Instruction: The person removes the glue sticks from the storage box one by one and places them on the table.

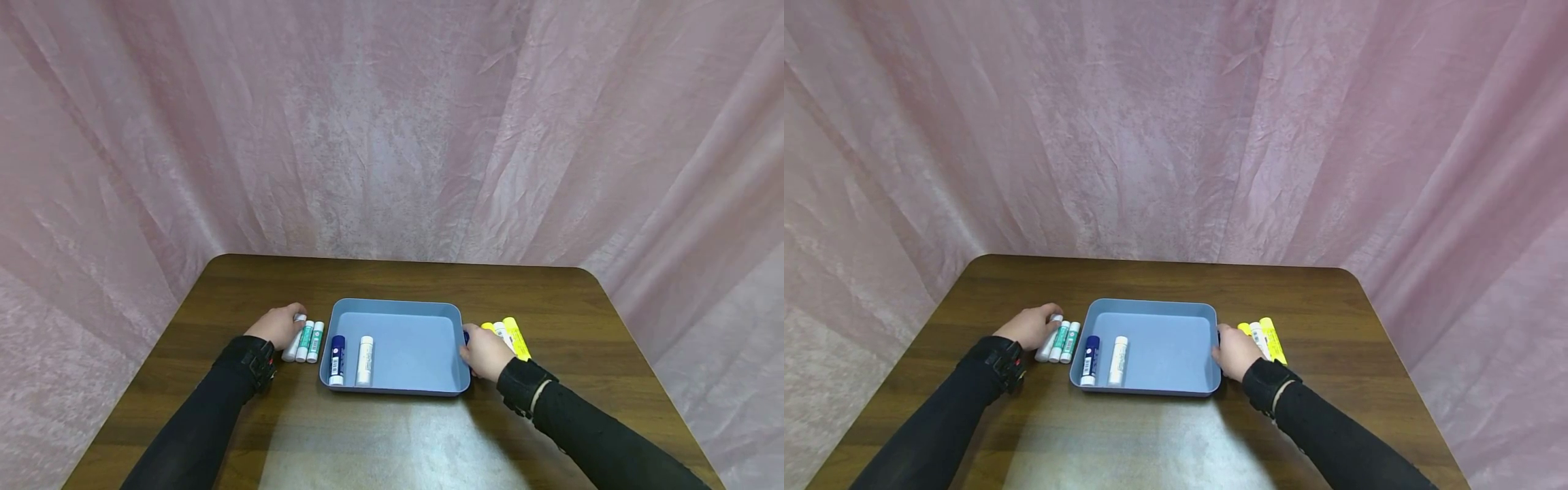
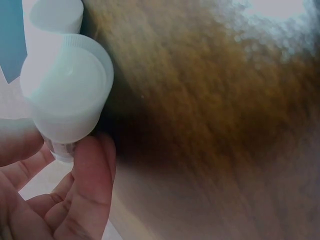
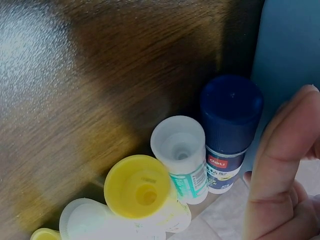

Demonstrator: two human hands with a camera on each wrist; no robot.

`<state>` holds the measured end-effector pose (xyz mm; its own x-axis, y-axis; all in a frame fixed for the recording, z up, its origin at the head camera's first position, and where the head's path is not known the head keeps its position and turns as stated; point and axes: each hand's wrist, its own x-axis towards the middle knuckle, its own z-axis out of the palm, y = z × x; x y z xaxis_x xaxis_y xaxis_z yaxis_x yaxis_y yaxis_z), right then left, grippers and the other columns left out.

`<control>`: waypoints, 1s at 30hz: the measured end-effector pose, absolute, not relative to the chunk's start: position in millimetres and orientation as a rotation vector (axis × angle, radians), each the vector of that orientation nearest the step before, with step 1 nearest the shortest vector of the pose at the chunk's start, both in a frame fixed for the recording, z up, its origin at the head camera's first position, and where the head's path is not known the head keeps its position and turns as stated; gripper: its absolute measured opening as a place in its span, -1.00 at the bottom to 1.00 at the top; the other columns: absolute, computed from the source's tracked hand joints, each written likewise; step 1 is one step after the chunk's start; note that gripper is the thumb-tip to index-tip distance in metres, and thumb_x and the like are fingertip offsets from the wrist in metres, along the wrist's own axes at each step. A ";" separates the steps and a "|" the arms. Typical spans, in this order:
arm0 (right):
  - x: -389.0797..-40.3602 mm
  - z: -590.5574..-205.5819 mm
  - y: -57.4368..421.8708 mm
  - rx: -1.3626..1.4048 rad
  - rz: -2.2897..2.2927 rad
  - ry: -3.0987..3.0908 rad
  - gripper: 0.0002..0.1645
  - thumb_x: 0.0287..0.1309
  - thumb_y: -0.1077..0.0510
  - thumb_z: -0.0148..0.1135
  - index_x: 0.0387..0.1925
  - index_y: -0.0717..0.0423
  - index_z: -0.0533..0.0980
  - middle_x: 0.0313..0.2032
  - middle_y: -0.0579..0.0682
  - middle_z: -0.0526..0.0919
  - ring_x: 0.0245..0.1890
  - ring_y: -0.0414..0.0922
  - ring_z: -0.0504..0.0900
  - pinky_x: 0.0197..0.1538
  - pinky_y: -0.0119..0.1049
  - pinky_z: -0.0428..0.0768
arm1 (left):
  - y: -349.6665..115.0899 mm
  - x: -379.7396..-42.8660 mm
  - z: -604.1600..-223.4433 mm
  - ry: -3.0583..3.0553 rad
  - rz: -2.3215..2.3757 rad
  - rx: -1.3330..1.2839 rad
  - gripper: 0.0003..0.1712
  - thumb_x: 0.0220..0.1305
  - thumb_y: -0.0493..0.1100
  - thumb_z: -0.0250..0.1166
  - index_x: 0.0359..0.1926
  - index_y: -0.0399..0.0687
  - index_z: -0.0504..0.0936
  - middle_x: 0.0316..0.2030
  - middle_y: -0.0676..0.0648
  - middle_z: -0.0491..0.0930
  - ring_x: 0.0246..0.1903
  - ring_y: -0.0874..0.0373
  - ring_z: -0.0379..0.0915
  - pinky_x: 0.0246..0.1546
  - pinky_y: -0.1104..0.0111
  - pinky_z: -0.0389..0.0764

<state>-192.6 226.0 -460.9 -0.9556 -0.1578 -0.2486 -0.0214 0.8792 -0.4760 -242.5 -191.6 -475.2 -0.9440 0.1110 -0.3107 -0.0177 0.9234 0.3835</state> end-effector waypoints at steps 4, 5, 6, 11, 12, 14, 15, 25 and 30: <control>-192.5 -460.6 226.3 -0.136 -0.695 2.770 -0.36 0.38 0.17 0.26 0.36 0.39 0.33 -0.57 0.00 0.55 -0.70 -0.16 0.55 -0.54 -0.34 0.55 | -191.1 -242.0 -473.9 2.756 0.556 0.076 -0.57 0.57 -0.08 0.07 0.32 -0.15 0.46 0.17 -0.36 0.58 0.07 -0.16 0.56 0.16 -0.13 0.52; -192.6 -460.6 226.3 -0.136 -0.694 2.770 -0.36 0.38 0.17 0.26 0.36 0.39 0.33 -0.57 0.00 0.55 -0.70 -0.16 0.55 -0.54 -0.34 0.55 | -191.1 -241.8 -473.6 2.755 0.557 0.075 -0.57 0.57 -0.09 0.07 0.33 -0.15 0.45 0.17 -0.37 0.58 0.08 -0.17 0.56 0.17 -0.13 0.52; -192.6 -460.6 226.4 -0.134 -0.694 2.771 -0.36 0.38 0.17 0.26 0.36 0.39 0.34 -0.57 0.00 0.55 -0.71 -0.16 0.55 -0.54 -0.34 0.55 | -191.0 -241.4 -473.1 2.754 0.559 0.075 -0.56 0.57 -0.08 0.06 0.33 -0.14 0.45 0.18 -0.37 0.57 0.09 -0.17 0.55 0.17 -0.13 0.51; -192.6 -460.4 226.5 -0.135 -0.694 2.772 -0.37 0.38 0.17 0.26 0.35 0.39 0.34 -0.57 -0.01 0.55 -0.71 -0.16 0.55 -0.55 -0.34 0.54 | -190.9 -239.9 -472.5 2.755 0.565 0.089 -0.54 0.57 -0.08 0.05 0.35 -0.15 0.44 0.21 -0.39 0.55 0.15 -0.21 0.54 0.20 -0.15 0.50; -192.5 -460.3 226.4 -0.135 -0.694 2.772 -0.37 0.38 0.17 0.26 0.35 0.39 0.34 -0.57 -0.01 0.55 -0.71 -0.16 0.55 -0.55 -0.34 0.55 | -191.0 -239.9 -472.7 2.755 0.567 0.090 -0.54 0.57 -0.08 0.04 0.36 -0.15 0.44 0.21 -0.39 0.55 0.16 -0.22 0.53 0.21 -0.15 0.49; -192.4 -460.1 226.2 -0.136 -0.695 2.772 -0.37 0.38 0.17 0.26 0.35 0.39 0.34 -0.57 -0.01 0.55 -0.71 -0.17 0.55 -0.55 -0.34 0.55 | -191.5 -239.8 -472.9 2.756 0.571 0.093 -0.54 0.58 -0.07 0.04 0.36 -0.15 0.44 0.22 -0.39 0.55 0.17 -0.23 0.52 0.22 -0.16 0.49; -192.3 -460.1 226.1 -0.135 -0.696 2.772 -0.37 0.38 0.17 0.26 0.35 0.39 0.34 -0.57 -0.01 0.56 -0.71 -0.17 0.55 -0.55 -0.34 0.55 | -191.8 -239.8 -473.0 2.757 0.570 0.097 -0.54 0.58 -0.07 0.03 0.36 -0.16 0.44 0.22 -0.39 0.54 0.18 -0.24 0.52 0.22 -0.16 0.48; -192.2 -459.9 226.1 -0.146 -0.694 2.780 -0.37 0.38 0.18 0.25 0.35 0.39 0.34 -0.59 -0.01 0.55 -0.72 -0.17 0.54 -0.55 -0.34 0.54 | -192.1 -240.7 -473.8 2.756 0.561 0.084 -0.53 0.57 -0.08 0.04 0.37 -0.15 0.44 0.23 -0.37 0.54 0.20 -0.25 0.50 0.22 -0.17 0.47; -191.8 -459.2 226.3 -0.152 -0.694 2.786 -0.38 0.38 0.18 0.25 0.34 0.40 0.35 -0.60 -0.02 0.55 -0.72 -0.17 0.54 -0.56 -0.34 0.53 | -190.9 -241.5 -473.1 2.750 0.567 0.073 -0.53 0.57 -0.08 0.04 0.38 -0.15 0.43 0.25 -0.37 0.53 0.22 -0.25 0.49 0.24 -0.17 0.46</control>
<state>-191.8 226.3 -459.2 -0.9591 -0.1645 -0.2302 -0.0373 0.8800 -0.4735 -241.5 -190.9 -473.1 -0.9437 0.1158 -0.3100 -0.0161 0.9195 0.3927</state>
